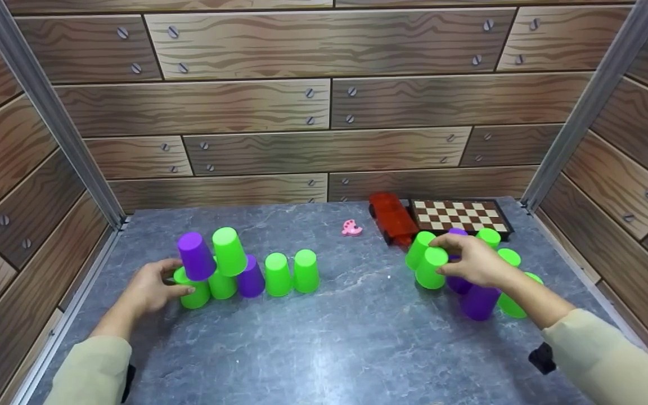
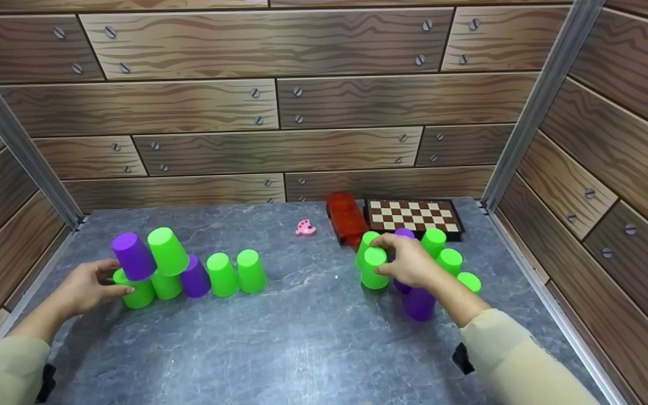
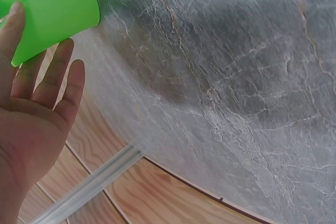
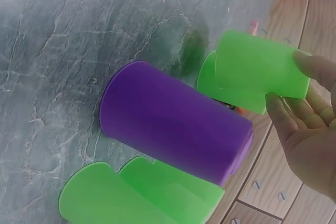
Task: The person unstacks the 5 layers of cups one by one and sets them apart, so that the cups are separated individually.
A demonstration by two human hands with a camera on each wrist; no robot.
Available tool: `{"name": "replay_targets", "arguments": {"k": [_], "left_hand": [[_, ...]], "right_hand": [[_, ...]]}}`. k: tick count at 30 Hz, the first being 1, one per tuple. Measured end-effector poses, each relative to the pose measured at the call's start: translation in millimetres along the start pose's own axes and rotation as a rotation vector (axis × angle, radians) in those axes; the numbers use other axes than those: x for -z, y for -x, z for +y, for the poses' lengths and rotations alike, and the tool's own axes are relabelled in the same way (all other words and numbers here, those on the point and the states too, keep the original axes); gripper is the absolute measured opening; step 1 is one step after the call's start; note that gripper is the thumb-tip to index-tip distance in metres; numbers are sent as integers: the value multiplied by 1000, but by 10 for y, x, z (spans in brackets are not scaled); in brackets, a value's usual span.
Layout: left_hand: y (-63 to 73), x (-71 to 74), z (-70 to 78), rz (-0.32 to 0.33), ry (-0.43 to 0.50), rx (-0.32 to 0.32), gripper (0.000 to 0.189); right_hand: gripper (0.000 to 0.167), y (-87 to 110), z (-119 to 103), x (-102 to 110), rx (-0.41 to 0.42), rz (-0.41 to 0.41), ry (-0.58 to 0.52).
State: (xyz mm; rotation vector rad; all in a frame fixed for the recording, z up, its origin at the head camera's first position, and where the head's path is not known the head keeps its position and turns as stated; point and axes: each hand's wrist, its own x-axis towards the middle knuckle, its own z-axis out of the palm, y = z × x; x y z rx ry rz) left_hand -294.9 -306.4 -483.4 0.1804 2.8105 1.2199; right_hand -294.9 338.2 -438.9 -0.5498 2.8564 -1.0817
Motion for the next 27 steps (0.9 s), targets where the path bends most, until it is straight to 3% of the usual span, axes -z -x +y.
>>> {"name": "replay_targets", "arguments": {"k": [27], "left_hand": [[-11, 9, -4, -10, -14, 17, 70]], "right_hand": [[51, 0, 116, -60, -12, -29, 18]]}}
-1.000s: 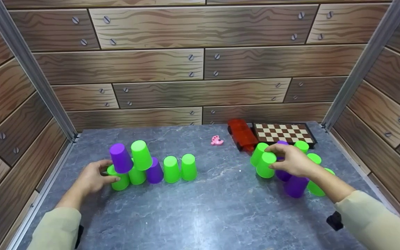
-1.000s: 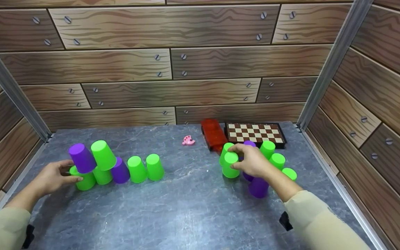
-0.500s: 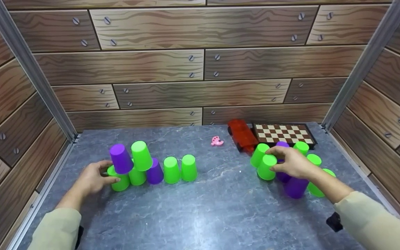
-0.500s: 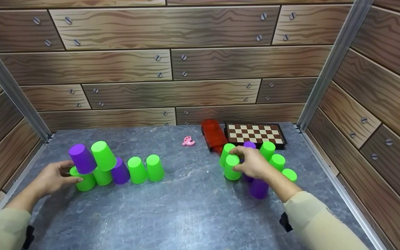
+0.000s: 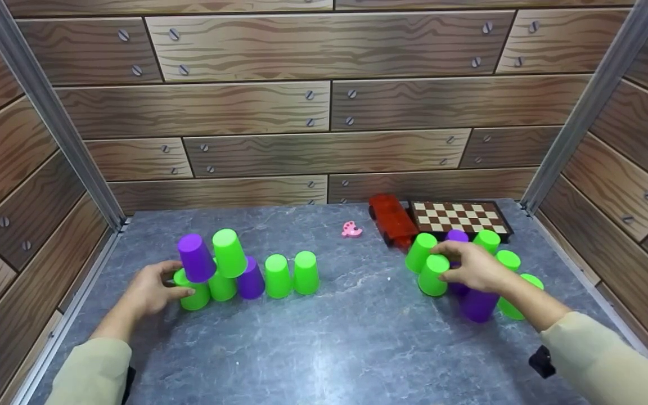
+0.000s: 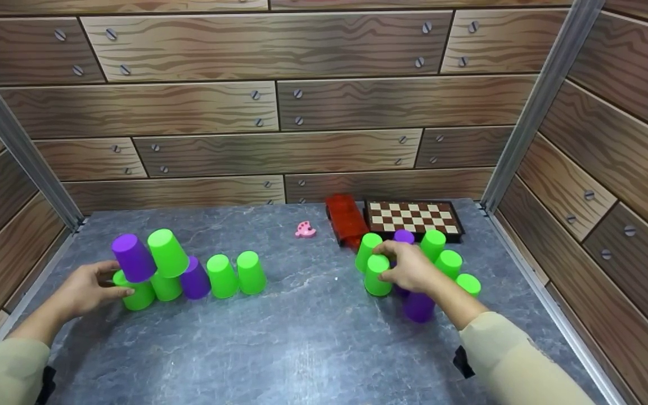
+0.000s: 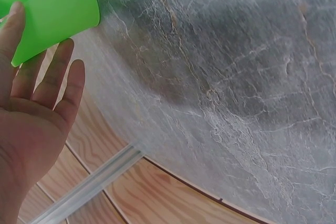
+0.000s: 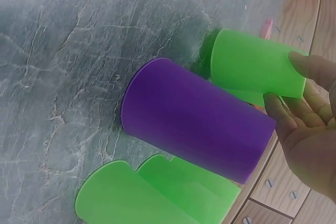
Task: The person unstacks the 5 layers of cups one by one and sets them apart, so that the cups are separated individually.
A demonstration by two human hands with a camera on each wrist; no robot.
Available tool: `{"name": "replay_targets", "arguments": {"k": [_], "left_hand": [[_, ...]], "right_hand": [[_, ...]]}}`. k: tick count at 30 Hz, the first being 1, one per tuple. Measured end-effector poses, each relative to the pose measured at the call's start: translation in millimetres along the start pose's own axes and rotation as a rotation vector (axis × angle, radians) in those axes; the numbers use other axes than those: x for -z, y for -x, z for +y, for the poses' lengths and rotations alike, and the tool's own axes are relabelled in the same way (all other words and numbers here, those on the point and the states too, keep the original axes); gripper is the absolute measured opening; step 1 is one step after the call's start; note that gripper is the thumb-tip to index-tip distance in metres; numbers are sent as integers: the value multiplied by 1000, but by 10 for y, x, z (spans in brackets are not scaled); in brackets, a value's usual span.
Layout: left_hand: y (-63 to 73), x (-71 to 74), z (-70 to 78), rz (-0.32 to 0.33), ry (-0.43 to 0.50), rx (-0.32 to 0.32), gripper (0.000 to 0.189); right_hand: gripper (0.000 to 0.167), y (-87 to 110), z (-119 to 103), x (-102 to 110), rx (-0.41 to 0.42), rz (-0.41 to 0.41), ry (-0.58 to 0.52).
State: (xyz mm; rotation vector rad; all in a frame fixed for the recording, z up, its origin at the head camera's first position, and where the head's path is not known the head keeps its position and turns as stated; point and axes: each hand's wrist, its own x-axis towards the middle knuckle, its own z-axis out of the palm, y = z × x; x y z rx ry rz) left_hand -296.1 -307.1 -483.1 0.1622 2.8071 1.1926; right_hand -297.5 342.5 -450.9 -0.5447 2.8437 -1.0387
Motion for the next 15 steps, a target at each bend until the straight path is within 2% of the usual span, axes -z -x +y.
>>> {"name": "replay_targets", "arguments": {"k": [15], "left_hand": [[-8, -12, -1, 16, -12, -2, 68]], "right_hand": [[52, -5, 24, -20, -1, -5, 22]]}}
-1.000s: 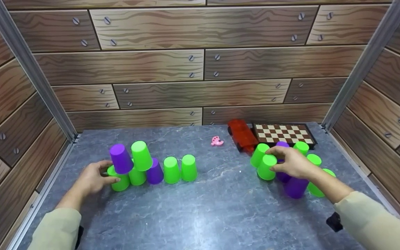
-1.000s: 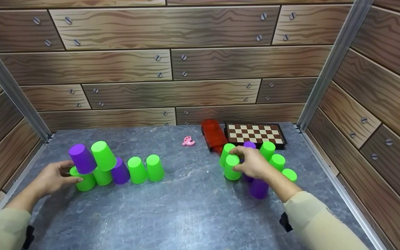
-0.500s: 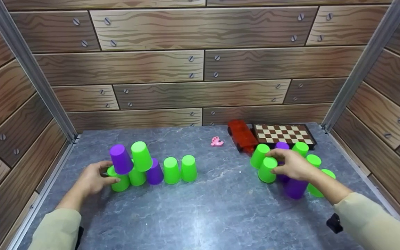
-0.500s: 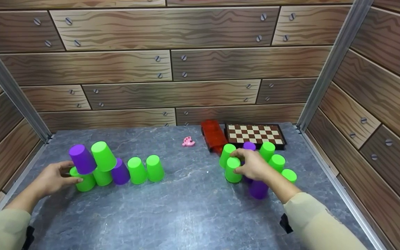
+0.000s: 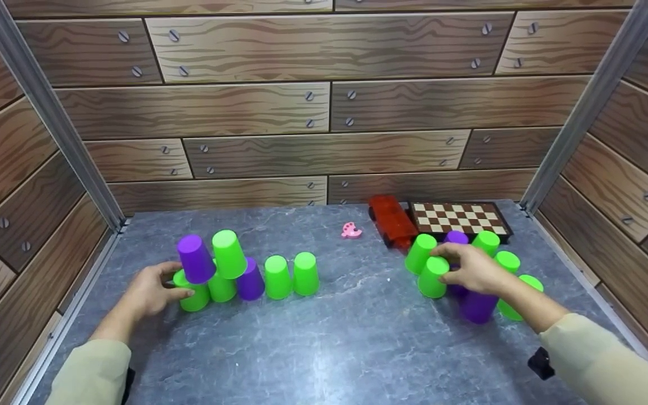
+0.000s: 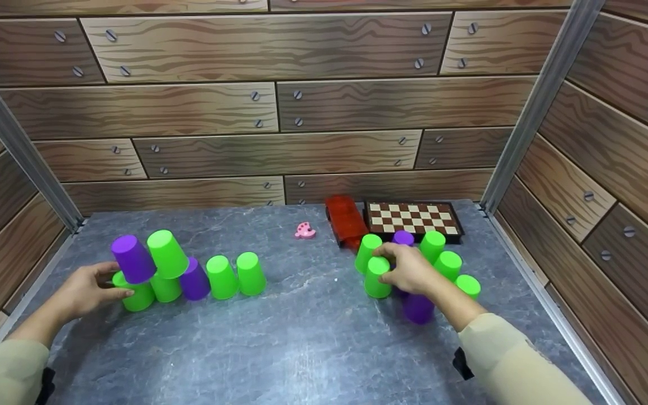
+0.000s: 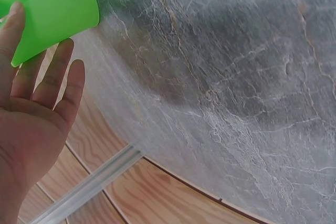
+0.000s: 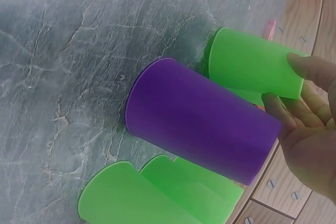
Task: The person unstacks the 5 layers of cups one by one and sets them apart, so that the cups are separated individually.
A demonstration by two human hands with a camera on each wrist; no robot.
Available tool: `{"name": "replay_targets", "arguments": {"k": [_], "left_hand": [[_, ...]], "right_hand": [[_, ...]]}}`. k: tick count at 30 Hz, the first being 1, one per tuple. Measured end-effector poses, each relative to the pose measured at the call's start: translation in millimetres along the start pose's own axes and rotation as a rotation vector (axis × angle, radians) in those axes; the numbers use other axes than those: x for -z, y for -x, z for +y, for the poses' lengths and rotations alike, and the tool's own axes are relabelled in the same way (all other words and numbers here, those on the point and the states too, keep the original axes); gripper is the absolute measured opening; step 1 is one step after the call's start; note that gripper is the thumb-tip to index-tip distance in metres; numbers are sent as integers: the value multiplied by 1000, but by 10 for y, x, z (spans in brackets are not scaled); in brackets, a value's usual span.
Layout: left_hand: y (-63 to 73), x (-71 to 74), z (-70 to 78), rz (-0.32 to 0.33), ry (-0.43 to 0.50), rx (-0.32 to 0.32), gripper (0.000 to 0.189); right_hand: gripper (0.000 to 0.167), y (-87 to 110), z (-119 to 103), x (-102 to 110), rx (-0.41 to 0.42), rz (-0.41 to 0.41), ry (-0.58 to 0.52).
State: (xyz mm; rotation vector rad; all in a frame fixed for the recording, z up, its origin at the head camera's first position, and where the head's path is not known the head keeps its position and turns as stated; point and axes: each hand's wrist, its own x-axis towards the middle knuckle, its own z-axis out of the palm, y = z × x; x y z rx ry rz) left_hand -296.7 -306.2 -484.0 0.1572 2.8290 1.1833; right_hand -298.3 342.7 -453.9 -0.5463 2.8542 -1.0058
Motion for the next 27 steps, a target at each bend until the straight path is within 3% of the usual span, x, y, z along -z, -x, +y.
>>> {"name": "replay_targets", "arguments": {"k": [17, 27], "left_hand": [[14, -17, 3, 4, 19, -14, 69], [9, 0, 7, -4, 16, -25, 67]], "right_hand": [[49, 33, -32, 67, 12, 26, -17], [52, -12, -395, 314, 18, 52, 8]]}}
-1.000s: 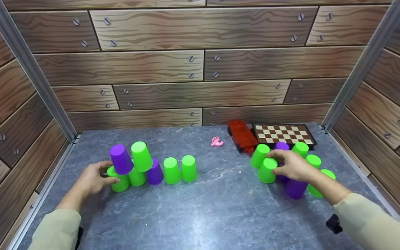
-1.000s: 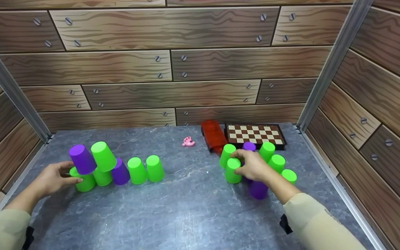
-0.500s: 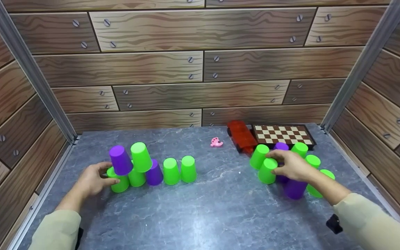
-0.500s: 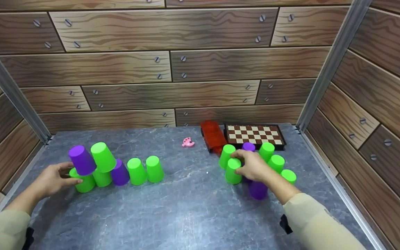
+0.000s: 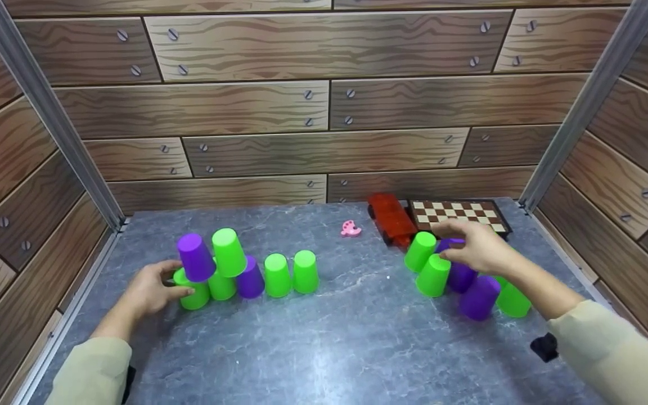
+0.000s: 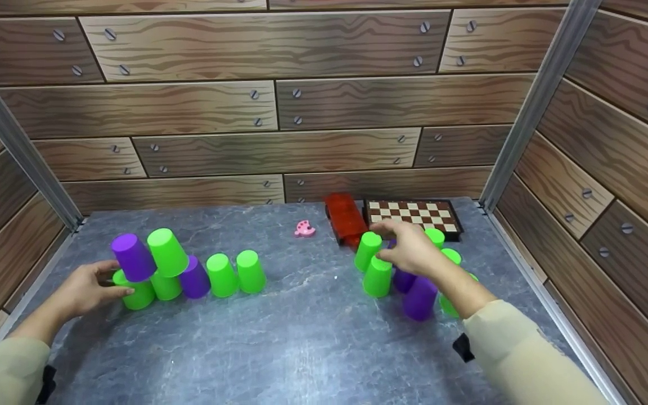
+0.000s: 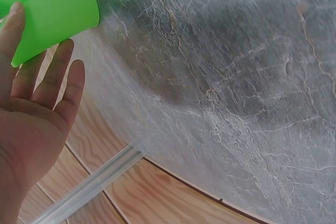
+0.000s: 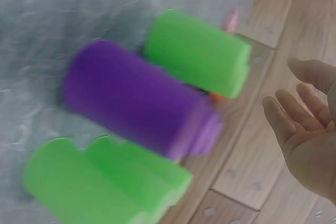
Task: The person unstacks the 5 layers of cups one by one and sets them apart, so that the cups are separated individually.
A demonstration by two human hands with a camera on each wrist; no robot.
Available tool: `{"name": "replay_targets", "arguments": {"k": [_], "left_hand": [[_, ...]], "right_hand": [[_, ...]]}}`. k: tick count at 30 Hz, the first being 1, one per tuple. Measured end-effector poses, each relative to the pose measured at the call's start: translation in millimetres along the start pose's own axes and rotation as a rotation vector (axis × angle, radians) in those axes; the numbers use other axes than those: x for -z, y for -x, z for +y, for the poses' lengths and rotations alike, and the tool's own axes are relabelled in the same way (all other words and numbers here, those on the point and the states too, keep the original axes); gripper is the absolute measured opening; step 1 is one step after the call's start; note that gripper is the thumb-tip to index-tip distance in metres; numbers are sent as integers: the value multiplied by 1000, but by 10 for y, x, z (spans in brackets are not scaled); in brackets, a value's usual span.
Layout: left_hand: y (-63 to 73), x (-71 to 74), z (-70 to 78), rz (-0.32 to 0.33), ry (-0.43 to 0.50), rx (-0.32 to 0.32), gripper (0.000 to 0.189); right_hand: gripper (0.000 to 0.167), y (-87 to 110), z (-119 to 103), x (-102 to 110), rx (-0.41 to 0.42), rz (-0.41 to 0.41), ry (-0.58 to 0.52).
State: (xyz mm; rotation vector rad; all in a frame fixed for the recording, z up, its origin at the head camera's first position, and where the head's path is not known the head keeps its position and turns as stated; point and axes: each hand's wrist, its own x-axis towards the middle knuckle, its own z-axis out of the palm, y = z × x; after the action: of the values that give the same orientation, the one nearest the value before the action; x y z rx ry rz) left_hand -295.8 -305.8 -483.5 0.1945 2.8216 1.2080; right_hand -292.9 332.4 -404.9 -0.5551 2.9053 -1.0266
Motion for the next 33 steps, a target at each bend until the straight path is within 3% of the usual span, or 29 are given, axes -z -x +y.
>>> {"name": "replay_targets", "arguments": {"k": [9, 15, 22, 27, 33], "left_hand": [[-14, 8, -21, -4, -4, 9, 66], [-17, 2, -17, -4, 14, 13, 65], [-23, 3, -20, -2, 13, 10, 66], [-12, 13, -5, -7, -1, 20, 67], [-1, 7, 12, -15, 7, 34, 66]], "right_hand": [[51, -364, -665, -141, 126, 23, -18], [52, -688, -1241, -476, 228, 33, -56], [53, -1071, -1834, -995, 326, 48, -173], [54, -1243, -2122, -1398, 320, 62, -284], [56, -1380, -2282, -1846, 255, 73, -374]]}}
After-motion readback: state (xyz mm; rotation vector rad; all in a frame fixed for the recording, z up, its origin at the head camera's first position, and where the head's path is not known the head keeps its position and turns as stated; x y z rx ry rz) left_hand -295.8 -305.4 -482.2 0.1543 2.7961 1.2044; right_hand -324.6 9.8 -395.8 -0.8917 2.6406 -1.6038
